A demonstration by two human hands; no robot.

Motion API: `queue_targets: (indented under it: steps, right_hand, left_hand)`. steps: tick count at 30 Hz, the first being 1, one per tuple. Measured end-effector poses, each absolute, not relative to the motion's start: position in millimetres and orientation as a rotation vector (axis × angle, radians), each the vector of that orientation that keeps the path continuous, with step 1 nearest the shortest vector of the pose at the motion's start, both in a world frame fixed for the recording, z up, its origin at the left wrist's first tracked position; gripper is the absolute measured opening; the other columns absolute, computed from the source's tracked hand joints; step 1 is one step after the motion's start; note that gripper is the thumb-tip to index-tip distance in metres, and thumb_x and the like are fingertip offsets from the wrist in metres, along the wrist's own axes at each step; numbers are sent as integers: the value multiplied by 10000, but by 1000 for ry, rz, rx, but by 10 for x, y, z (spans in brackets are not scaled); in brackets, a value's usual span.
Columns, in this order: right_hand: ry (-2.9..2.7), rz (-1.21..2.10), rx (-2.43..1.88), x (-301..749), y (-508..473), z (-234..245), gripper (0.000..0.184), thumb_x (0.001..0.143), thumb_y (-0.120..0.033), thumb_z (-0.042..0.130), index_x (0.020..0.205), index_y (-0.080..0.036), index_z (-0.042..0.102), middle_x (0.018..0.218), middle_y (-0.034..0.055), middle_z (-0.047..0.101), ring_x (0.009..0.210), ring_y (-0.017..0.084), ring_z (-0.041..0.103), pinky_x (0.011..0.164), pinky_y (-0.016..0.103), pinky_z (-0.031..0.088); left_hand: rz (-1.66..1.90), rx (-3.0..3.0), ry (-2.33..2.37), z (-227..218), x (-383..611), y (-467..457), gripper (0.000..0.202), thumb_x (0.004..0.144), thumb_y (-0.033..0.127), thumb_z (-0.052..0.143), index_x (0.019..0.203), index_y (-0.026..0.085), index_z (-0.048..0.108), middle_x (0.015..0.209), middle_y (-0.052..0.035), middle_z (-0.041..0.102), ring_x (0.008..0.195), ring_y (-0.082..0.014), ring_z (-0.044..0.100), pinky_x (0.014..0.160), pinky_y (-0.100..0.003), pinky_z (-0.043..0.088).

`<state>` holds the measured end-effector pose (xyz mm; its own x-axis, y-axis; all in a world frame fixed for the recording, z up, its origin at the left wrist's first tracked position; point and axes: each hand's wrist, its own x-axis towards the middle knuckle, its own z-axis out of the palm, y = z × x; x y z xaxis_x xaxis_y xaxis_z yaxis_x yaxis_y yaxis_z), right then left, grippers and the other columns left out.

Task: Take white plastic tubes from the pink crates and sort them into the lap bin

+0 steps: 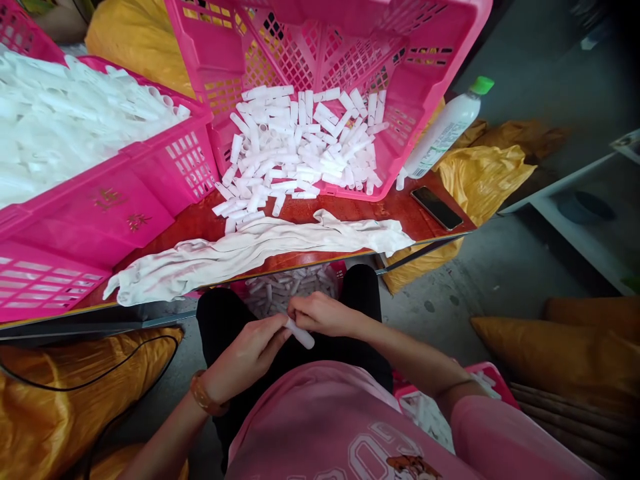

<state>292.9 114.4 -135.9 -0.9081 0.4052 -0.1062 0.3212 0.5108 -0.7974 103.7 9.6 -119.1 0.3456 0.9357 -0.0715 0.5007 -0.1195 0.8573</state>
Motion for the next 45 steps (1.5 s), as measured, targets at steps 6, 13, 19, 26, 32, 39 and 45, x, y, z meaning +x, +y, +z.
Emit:
queue_targets:
  steps: [6, 13, 19, 26, 32, 39, 45]
  right_hand:
    - [-2601, 1438, -515, 2945, 1123, -1382, 97, 914, -168, 507, 928, -174, 603, 692, -28, 530, 608, 97, 476, 588, 191, 345]
    - [-2753, 1319, -401, 2912, 1185, -1301, 123, 859, -198, 575, 744, -189, 533, 593, -59, 413, 520, 86, 342, 521, 218, 247]
    - [-2604, 1522, -451, 2872, 1170, -1437, 141, 833, -166, 561, 700, -178, 515, 569, -72, 390, 520, 80, 363, 523, 202, 272]
    - [-2210, 1954, -628, 3013, 938, -1585, 155, 951, -288, 481, 1059, -187, 527, 852, 1, 595, 749, 130, 559, 679, 231, 440]
    - [-2513, 1432, -920, 3067, 938, -2150, 179, 840, -79, 470, 952, -190, 554, 846, 22, 618, 785, 187, 617, 731, 300, 499]
    - [-2839, 937, -781, 3013, 1422, -1743, 440, 829, -219, 661, 1261, -267, 585, 1255, 153, 627, 1108, 308, 639, 916, 397, 521]
    - [-2761, -2, -721, 2356, 2513, -978, 471, 906, -25, 391, 1318, -176, 562, 1184, 158, 606, 1023, 244, 639, 877, 368, 525]
  left_hand:
    - [593, 1671, 1327, -1137, 961, 139, 263, 996, 330, 440, 809, 186, 555, 652, 36, 484, 586, -109, 445, 564, -212, 339]
    - [555, 1611, 1285, -1111, 955, 164, 286, 985, 344, 448, 778, 183, 564, 615, 39, 474, 555, -105, 435, 521, -207, 328]
    - [603, 1655, 1303, -1131, 964, 142, 261, 981, 314, 454, 791, 179, 571, 636, 35, 478, 568, -104, 409, 532, -207, 318]
    - [687, 1620, 1389, -1275, 1028, 108, 156, 936, 277, 503, 871, 181, 606, 647, 32, 513, 595, -115, 467, 572, -203, 362]
    - [647, 1517, 1348, -1602, 908, 215, 331, 895, 343, 580, 1163, 156, 631, 627, 31, 578, 549, -121, 507, 529, -204, 378]
    - [1146, 1659, 1869, -607, 12, 323, 274, 904, 394, 593, 1028, 181, 713, 745, -16, 664, 665, -148, 595, 633, -231, 459]
    - [1409, 1541, 2733, 244, -1335, 537, 315, 912, 319, 461, 1086, 123, 636, 1009, -100, 663, 845, -197, 618, 765, -298, 495]
